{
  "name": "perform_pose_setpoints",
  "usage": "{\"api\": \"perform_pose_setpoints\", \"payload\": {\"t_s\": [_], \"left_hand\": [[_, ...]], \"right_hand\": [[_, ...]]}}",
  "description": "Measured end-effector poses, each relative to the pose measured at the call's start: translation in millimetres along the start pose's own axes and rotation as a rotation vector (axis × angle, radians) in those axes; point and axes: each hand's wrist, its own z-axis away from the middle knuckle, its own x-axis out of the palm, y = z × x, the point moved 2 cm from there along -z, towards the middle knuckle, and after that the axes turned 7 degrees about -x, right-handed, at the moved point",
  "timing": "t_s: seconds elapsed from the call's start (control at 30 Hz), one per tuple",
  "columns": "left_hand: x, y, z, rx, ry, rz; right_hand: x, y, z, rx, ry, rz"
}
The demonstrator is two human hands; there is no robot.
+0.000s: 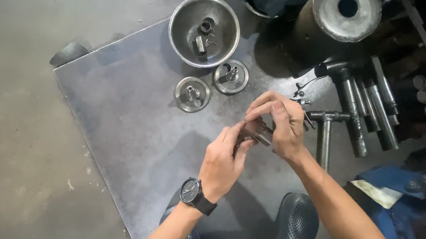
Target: Inspecting and assembling motorcycle connecting rod needle bearings and piston pins on a workbench.
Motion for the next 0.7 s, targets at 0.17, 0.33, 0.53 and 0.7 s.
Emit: {"api": "perform_pose_setpoints", "payload": {"t_s": [0.17, 0.33, 0.53, 0.7], "left_hand": [[5.4, -10.3, 4.5, -0.036, -0.003, -0.073], [10.7, -9.7, 6.7, 0.034, 0.018, -0.102], [10.5, -11.9, 11.0, 0.050, 0.063, -0.045], [7.9, -5.0, 11.6, 0.041, 0.083, -0.063]], "right_hand": [[7.7, -6.1, 2.9, -0.124, -0.051, 0.142], [0.6, 2.2, 2.3, -0.046, -0.049, 0.044], [11.6, -9.4, 0.6, -0.138, -0.027, 0.164], [12.3, -8.7, -3.1, -0.118, -0.043, 0.180]]}}
